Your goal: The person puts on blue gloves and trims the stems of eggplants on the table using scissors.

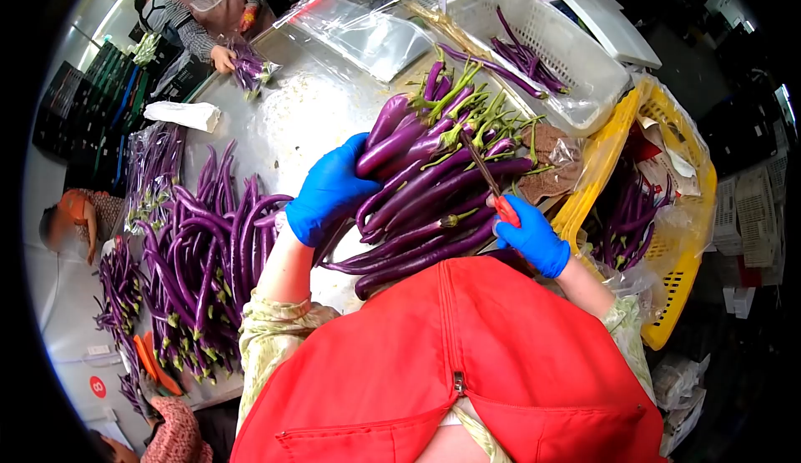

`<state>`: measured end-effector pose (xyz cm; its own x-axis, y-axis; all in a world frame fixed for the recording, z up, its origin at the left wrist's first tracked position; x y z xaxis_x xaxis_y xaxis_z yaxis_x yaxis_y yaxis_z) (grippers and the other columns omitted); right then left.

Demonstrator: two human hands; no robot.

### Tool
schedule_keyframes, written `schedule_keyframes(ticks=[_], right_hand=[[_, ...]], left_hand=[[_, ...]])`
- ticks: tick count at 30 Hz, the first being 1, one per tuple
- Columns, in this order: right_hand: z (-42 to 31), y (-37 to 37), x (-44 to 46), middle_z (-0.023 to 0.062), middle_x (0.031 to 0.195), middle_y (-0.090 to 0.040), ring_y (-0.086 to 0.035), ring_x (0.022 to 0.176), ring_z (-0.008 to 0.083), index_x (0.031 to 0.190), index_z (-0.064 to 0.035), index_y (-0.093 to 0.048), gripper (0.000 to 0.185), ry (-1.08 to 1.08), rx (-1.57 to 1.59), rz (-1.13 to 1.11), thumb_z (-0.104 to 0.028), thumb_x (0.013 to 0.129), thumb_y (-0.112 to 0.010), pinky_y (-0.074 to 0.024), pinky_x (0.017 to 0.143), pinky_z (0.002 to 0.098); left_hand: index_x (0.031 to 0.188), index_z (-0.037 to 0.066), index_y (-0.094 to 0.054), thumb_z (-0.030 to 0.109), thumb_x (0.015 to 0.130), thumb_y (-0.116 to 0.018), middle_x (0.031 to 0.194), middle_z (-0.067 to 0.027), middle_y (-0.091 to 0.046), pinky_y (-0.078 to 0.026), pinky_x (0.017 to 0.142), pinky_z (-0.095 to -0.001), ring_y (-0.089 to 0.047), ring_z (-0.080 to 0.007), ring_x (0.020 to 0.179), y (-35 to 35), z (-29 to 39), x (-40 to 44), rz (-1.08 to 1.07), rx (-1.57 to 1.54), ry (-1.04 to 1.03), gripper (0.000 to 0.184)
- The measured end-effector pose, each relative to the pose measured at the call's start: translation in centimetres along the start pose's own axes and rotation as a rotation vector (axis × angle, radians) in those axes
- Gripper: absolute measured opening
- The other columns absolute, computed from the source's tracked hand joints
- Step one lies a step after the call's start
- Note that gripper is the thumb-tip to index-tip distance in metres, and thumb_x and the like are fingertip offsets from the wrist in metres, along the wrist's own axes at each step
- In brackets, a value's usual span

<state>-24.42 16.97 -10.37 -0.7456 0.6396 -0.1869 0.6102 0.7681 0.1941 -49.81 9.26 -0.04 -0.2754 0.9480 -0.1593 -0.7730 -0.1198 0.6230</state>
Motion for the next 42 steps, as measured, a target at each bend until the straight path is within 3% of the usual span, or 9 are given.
schedule_keyframes(ticks=[2, 5, 10, 14, 16, 27, 32, 39, 42], right_hand=[[-0.4, -1.0, -0.3, 0.0004, 0.087, -0.053, -0.052, 0.071, 0.0065, 0.128, -0.0024, -0.043, 0.046, -0.108, 0.187, -0.043, -0.011, 0.084, -0.055, -0.0435, 0.063, 0.0218], [-1.1, 1.0, -0.4, 0.0009, 0.086, -0.053, -0.051, 0.070, 0.0071, 0.129, -0.0021, -0.044, 0.048, -0.080, 0.232, 0.144, -0.013, 0.084, -0.056, -0.0440, 0.064, 0.0225], [-5.0, 1.4, 0.0, 0.0070, 0.078, -0.057, -0.057, 0.070, 0.0142, 0.123, -0.0030, -0.048, 0.042, 0.066, -0.371, 0.082, -0.015, 0.083, -0.054, -0.0455, 0.063, 0.0289], [-2.9, -2.1, 1.2, 0.0064, 0.083, -0.059, -0.060, 0.069, 0.0139, 0.122, -0.0017, -0.044, 0.043, -0.166, 0.275, -0.228, -0.023, 0.087, -0.055, -0.0478, 0.062, 0.0243], [-2.9, -2.8, 1.6, 0.0070, 0.083, -0.059, -0.061, 0.068, 0.0140, 0.122, -0.0005, -0.043, 0.044, -0.183, 0.342, -0.258, -0.023, 0.086, -0.055, -0.0475, 0.062, 0.0238], [-1.5, -3.2, 0.7, 0.0101, 0.085, -0.058, -0.055, 0.054, 0.0139, 0.134, 0.0028, -0.033, 0.063, -0.175, 0.250, -0.199, -0.021, 0.081, -0.059, -0.0439, 0.052, 0.0239], [-1.7, -2.5, 2.8, 0.0087, 0.090, -0.056, -0.059, 0.075, 0.0140, 0.134, 0.0045, -0.034, 0.062, -0.141, 0.152, -0.211, -0.018, 0.081, -0.058, -0.0488, 0.067, 0.0273], [-1.7, -2.9, 3.4, 0.0096, 0.097, -0.054, -0.057, 0.071, 0.0144, 0.127, 0.0022, -0.042, 0.049, -0.126, 0.227, -0.169, -0.015, 0.082, -0.055, -0.0484, 0.065, 0.0280], [0.0, -3.1, 4.1, 0.0052, 0.086, -0.052, -0.051, 0.062, 0.0114, 0.120, -0.0007, -0.047, 0.039, -0.028, 0.202, -0.085, -0.013, 0.083, -0.053, -0.0454, 0.057, 0.0255]], left_hand=[[0.124, 0.006, -0.049, 0.012, 0.067, -0.071, 0.100, -0.0173, -0.063, -0.047, 0.084, -0.0351, -0.062, -0.0276, 0.093, 0.2, 0.5, -0.4, 0.086, 0.079, -0.005, 0.061], [0.124, 0.009, -0.049, 0.013, 0.069, -0.068, 0.098, -0.0202, -0.063, -0.048, 0.081, -0.0374, -0.062, -0.0330, 0.091, 1.0, 0.4, -0.6, 0.198, 0.180, 0.029, 0.058], [0.125, 0.009, -0.046, 0.019, 0.070, -0.069, 0.095, -0.0194, -0.063, -0.050, 0.072, -0.0428, -0.063, -0.0364, 0.082, 0.4, -0.2, -0.6, 0.311, 0.380, -0.073, 0.060], [0.127, 0.006, -0.044, 0.019, 0.069, -0.070, 0.092, -0.0185, -0.062, -0.050, 0.070, -0.0435, -0.062, -0.0353, 0.079, -0.7, 0.3, -0.6, 0.395, 0.481, -0.131, 0.065], [0.128, 0.005, -0.043, 0.020, 0.069, -0.073, 0.091, -0.0178, -0.061, -0.050, 0.068, -0.0438, -0.062, -0.0347, 0.077, -1.2, 0.4, -0.9, 0.433, 0.503, -0.172, 0.068], [0.128, 0.006, -0.044, 0.019, 0.070, -0.068, 0.093, -0.0183, -0.063, -0.050, 0.072, -0.0421, -0.063, -0.0354, 0.082, -1.7, -1.6, 0.1, 0.340, 0.408, -0.052, 0.064], [0.123, 0.006, -0.049, 0.017, 0.070, -0.067, 0.097, -0.0192, -0.062, -0.050, 0.075, -0.0414, -0.062, -0.0360, 0.086, -3.6, -0.1, 0.0, 0.299, 0.410, -0.186, 0.058], [0.128, 0.012, -0.047, 0.018, 0.070, -0.070, 0.098, -0.0188, -0.064, -0.049, 0.077, -0.0377, -0.064, -0.0338, 0.087, -3.9, -0.5, 0.2, 0.148, 0.290, -0.126, 0.062], [0.125, 0.009, -0.049, 0.015, 0.069, -0.069, 0.099, -0.0171, -0.064, -0.048, 0.080, -0.0351, -0.064, -0.0292, 0.090, -3.8, -0.9, 0.2, 0.092, 0.164, -0.074, 0.060]])
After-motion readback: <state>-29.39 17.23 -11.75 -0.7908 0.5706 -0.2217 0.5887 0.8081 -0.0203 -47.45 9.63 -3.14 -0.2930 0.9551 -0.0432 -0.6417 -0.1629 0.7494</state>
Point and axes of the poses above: each hand's wrist, its own x-axis towards the middle knuckle, its own y-axis out of the back of the hand, z = x × y, the point moved 10 cm from there along x, towards the middle knuckle
